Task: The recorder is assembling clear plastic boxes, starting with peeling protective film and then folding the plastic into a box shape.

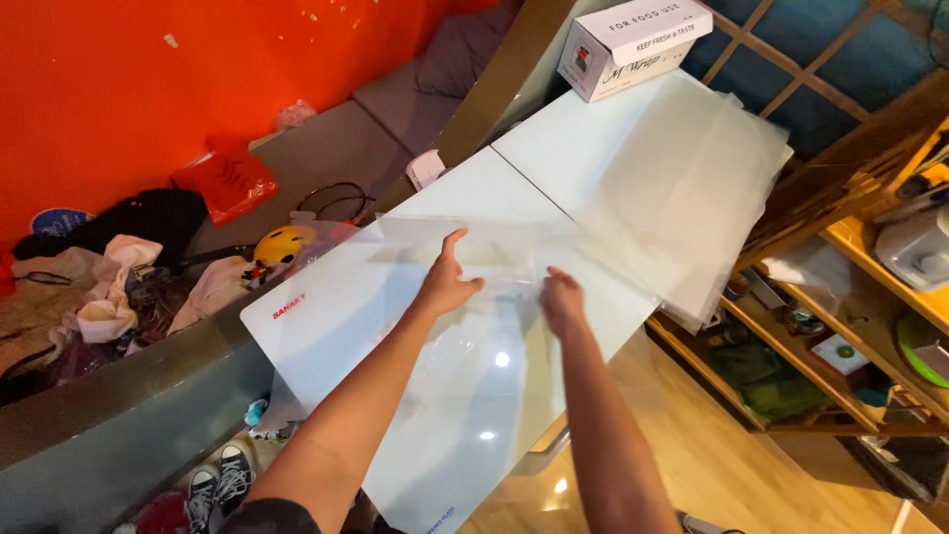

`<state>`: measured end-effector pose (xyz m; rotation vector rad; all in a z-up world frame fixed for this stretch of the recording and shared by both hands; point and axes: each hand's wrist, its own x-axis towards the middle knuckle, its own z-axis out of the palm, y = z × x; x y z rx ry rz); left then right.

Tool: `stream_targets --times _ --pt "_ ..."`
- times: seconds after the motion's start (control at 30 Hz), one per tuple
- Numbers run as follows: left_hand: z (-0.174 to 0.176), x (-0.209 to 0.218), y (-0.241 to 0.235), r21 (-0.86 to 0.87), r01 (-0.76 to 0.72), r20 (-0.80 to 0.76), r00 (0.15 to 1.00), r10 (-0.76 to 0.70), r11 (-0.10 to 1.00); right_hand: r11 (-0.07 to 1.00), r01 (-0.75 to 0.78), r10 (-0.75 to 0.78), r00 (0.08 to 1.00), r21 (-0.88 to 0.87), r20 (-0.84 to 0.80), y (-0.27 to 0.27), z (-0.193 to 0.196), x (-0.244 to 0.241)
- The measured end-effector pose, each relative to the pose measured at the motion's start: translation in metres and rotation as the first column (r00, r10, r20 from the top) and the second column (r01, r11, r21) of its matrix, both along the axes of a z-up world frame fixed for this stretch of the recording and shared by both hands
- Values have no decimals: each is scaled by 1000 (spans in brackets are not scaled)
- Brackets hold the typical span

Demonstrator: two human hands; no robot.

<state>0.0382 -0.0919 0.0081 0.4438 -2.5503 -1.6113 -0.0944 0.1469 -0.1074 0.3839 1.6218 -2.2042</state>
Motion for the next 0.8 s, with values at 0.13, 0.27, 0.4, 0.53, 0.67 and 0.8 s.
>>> stream_targets --times 0.13,0.27,0.4,0.53,0.67,0.8 --pt "23 20 10 -39 -7 113 994 12 999 997 -77 73 982 15 173 -42 19 47" --pt "13 23 8 -81 106 229 970 -85 991 946 -271 294 949 -180 115 -56 51 75" --pt "-9 16 14 -178 154 206 972 -116 972 955 -290 297 915 67 -272 -57 94 98" --pt "13 23 33 -399 90 146 989 -34 913 983 -179 184 945 43 -270 -59 67 93" --pt "41 33 46 -560 82 33 997 -76 824 971 20 -75 971 -237 -226 -59 69 96" --pt "30 30 46 -556 87 -223 943 -249 827 964 237 -256 949 -117 -183 -67 53 86"
